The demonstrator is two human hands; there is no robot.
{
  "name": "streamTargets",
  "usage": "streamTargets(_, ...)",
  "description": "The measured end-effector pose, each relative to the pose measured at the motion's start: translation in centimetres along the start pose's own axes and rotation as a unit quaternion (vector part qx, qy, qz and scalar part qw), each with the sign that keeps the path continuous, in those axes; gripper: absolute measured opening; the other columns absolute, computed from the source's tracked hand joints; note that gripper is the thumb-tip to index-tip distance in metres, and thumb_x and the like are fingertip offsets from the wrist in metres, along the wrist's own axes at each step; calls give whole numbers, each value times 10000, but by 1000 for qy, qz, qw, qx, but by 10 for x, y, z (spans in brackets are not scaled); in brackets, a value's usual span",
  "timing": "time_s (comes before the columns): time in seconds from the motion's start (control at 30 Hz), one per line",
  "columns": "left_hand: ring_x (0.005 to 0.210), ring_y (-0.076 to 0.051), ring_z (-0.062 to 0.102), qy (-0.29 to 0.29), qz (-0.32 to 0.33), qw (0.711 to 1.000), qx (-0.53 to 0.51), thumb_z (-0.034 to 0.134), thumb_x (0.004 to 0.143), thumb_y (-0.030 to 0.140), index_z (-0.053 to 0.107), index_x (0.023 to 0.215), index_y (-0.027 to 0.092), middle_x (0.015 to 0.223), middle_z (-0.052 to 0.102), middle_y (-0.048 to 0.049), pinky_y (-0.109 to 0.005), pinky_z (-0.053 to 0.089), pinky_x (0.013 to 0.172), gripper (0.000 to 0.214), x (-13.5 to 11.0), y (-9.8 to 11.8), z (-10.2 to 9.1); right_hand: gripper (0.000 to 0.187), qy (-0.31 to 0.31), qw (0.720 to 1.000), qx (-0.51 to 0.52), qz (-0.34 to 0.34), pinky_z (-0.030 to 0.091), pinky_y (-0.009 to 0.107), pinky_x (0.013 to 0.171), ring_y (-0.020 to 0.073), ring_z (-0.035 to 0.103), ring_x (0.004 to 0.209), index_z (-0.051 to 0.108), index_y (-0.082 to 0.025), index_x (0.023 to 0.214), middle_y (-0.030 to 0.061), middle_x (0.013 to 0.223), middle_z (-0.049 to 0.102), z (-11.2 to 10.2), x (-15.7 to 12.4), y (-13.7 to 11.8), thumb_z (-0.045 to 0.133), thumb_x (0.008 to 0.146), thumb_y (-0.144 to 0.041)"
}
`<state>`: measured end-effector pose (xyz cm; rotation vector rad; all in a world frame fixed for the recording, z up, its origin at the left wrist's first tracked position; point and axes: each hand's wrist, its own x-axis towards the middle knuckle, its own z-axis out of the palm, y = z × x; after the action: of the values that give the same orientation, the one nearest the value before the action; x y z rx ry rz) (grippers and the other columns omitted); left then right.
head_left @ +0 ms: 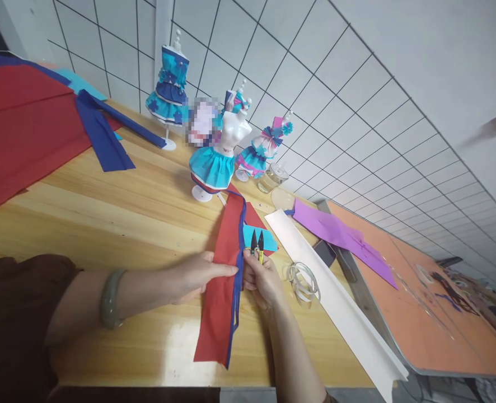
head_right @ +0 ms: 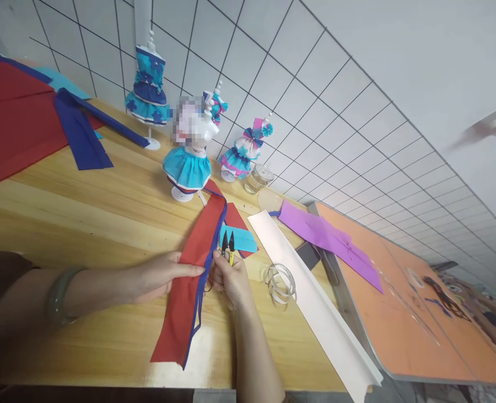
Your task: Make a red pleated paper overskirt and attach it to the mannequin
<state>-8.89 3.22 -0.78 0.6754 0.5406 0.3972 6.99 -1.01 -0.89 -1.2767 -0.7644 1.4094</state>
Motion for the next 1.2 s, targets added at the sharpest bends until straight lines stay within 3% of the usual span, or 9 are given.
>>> streamTargets(0.13, 1007, -272, 649, -18, 56, 998, -10, 714, 716, 268, 658, 1060, 166, 1064, 705, -103, -421, 476, 930, 363, 7, 3, -4, 388, 11, 1000, -16, -18, 97, 162, 343, 21, 130, 379, 461, -188, 656, -126, 453, 234, 2, 2, 2, 655, 761, -506)
streamTargets(0.27, 1028, -281, 641, -16, 110, 994, -20, 693, 742, 281, 647, 1095, 162, 1112, 687, -113, -428, 480, 925, 375, 11, 13, -9, 471, 13, 999, -51, -2, 78, 167, 343, 29, 102, 387, 579, -166, 1012, -137, 461, 229, 3, -2, 1, 657, 742, -544)
streamTargets(0.33, 1021, -282, 644, -20, 133, 991, -13, 684, 751, 281, 644, 1109, 156, 1113, 685, -118, -428, 484, 919, 381, 13, 18, -11, 541, -15, 998, -67, -7, 88, 175, 344, 28, 105, 384, 580, -145, 1073, -138, 450, 235, 4, -4, 1, 678, 720, -543)
streamTargets(0.43, 995, -273, 655, -4, 155, 988, 6, 682, 753, 264, 656, 1079, 146, 1092, 695, -117, -414, 494, 905, 347, 15, 22, -14, 504, -28, 994, -96, -30, 119, 187, 347, 29, 160, 379, 604, -144, 1020, -117, 454, 316, 6, -4, 4, 730, 682, -495)
streamTargets(0.53, 950, -261, 668, 23, 174, 984, 18, 697, 732, 239, 662, 1044, 145, 1067, 704, -108, -410, 508, 885, 327, 17, 22, -17, 407, 11, 990, -138, -37, 143, 199, 342, 35, 227, 369, 619, -163, 905, -93, 474, 391, 8, -4, 8, 764, 653, -448)
streamTargets(0.67, 924, -257, 670, 57, 188, 979, 49, 712, 716, 238, 653, 1041, 154, 1071, 701, -105, -420, 519, 865, 341, 20, 19, -20, 321, 42, 984, -170, -29, 143, 212, 345, 38, 227, 359, 612, -163, 758, -91, 442, 370, 10, -3, 11, 721, 702, -460)
streamTargets(0.87, 850, -249, 683, 94, 177, 979, 49, 714, 713, 259, 662, 986, 142, 991, 720, -110, -407, 537, 814, 301, 22, 19, -23, 330, 32, 982, -185, -30, 169, 210, 373, 37, 260, 389, 626, -148, 742, -56, 521, 460, 7, -3, 11, 659, 759, -476)
streamTargets(1.03, 832, -259, 692, 87, 158, 983, 25, 700, 725, 275, 645, 1050, 158, 999, 720, -111, -421, 545, 792, 350, 21, 19, -24, 286, 29, 977, -206, -43, 306, 206, 450, 64, 388, 463, 669, -148, 767, -26, 579, 536, 4, 0, 11, 672, 751, -433)
streamTargets(1.2, 808, -239, 692, 103, 151, 982, 42, 694, 733, 275, 653, 1023, 166, 986, 724, -94, -381, 550, 759, 313, 20, 19, -25, 349, 72, 978, -190, -46, 459, 281, 594, 141, 555, 579, 692, -147, 825, 28, 648, 647, 8, 0, 11, 734, 650, -446)
